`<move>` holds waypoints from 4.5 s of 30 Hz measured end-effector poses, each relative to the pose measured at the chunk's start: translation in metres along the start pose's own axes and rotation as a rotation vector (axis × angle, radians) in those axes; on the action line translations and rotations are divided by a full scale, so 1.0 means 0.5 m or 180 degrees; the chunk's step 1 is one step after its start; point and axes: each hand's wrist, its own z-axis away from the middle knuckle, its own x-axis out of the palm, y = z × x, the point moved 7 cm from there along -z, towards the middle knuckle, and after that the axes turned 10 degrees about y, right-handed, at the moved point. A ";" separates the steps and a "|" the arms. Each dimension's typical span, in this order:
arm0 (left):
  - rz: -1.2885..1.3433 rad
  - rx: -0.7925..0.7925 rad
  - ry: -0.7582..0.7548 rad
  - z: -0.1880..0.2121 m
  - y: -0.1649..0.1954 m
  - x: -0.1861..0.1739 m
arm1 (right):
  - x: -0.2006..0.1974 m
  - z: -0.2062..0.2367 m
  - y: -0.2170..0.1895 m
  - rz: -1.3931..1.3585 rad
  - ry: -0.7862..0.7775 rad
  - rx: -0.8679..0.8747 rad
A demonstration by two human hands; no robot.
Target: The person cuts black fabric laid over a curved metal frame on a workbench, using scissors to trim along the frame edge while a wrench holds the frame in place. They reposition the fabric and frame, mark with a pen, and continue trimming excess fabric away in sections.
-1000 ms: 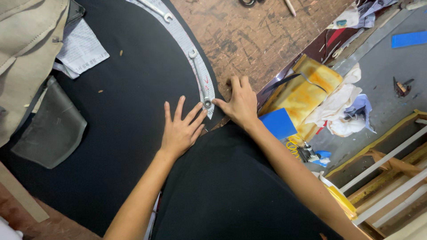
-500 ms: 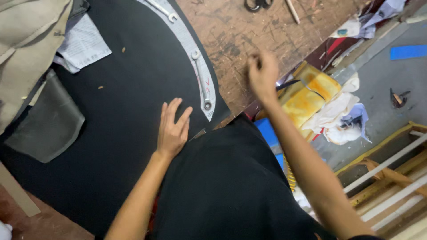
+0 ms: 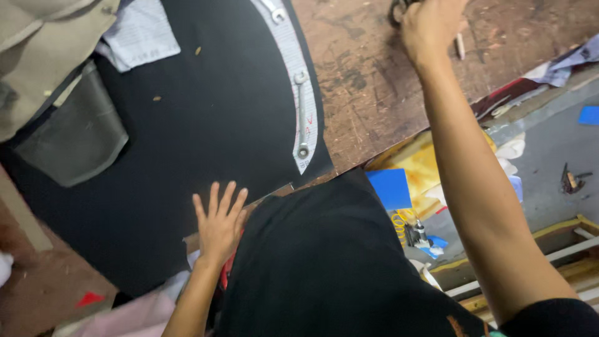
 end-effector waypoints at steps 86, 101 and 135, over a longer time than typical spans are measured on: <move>0.1391 0.1434 0.0835 -0.250 0.104 -0.045 | -0.360 1.035 -0.134 -0.3308 -0.3103 0.3154; 0.1552 0.1402 0.0829 -0.255 0.102 -0.056 | -0.332 0.994 -0.156 -0.3328 -0.2728 0.2522; 0.1377 0.2600 0.0199 -0.211 0.129 -0.039 | -0.416 1.138 -0.297 -0.3453 -0.2200 0.3815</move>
